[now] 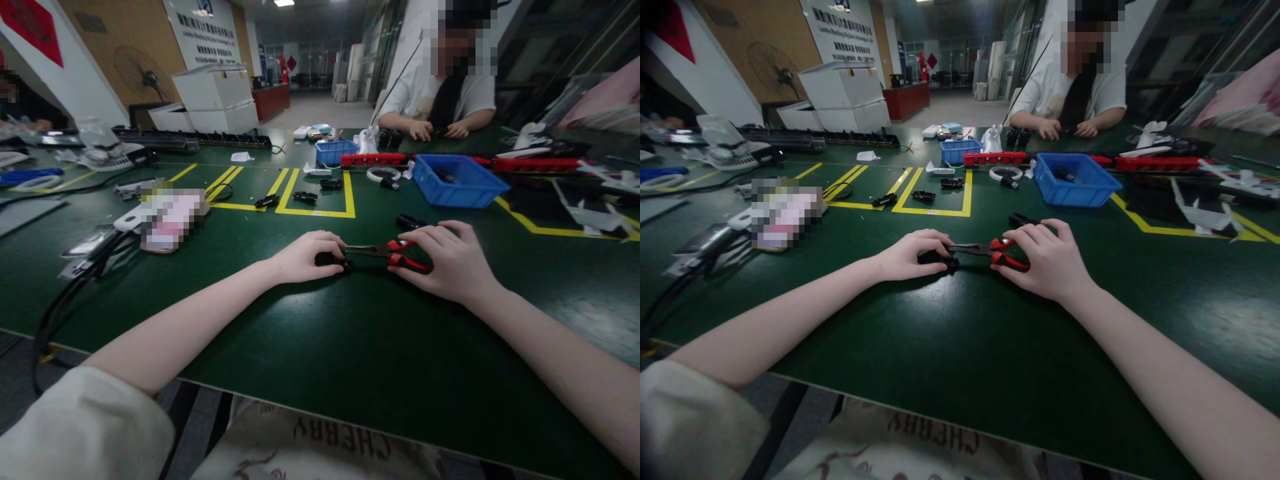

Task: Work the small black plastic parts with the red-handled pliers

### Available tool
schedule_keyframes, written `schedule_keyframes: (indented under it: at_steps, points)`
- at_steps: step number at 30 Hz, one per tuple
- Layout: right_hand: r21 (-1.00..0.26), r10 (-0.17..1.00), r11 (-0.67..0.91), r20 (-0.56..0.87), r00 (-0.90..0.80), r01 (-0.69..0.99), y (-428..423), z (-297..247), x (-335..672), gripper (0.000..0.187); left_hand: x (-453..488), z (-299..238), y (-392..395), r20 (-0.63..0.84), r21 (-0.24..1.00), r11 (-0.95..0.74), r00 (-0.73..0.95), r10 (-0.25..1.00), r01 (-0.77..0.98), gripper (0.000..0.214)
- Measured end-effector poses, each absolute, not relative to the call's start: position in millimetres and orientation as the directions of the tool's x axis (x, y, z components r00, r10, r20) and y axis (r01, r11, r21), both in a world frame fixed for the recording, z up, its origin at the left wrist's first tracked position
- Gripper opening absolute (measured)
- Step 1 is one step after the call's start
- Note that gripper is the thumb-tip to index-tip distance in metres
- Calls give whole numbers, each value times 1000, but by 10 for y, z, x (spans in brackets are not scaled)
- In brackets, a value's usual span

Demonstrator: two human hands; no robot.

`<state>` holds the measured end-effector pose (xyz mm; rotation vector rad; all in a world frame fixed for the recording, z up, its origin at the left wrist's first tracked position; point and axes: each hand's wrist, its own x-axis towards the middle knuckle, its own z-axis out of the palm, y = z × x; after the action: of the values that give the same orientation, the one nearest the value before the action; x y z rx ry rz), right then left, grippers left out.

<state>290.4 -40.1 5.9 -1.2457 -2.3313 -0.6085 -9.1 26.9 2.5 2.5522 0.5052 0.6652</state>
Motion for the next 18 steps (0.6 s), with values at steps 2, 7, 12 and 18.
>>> schedule_keyframes:
  at_steps: [2, 7, 12, 18]
  points:
    - [159, 662, 499, 564, -494, 852, -398, 59, 2914, 42, -86, 28, 269, 363, 507, -831, 817, 448, 230, 17]
    - [127, 660, 526, 563, -498, 841, -400, 58, 2907, 41, -81, 34, 266, 359, 495, -833, 815, 454, 246, 19]
    - [116, 673, 557, 518, -529, 822, -390, 48, 2903, 41, -87, 45, 249, 345, 497, -829, 818, 460, 256, 15]
    - [105, 682, 580, 479, -552, 808, -385, 49, 2899, 40, -87, 59, 244, 337, 480, -837, 825, 453, 264, 16]
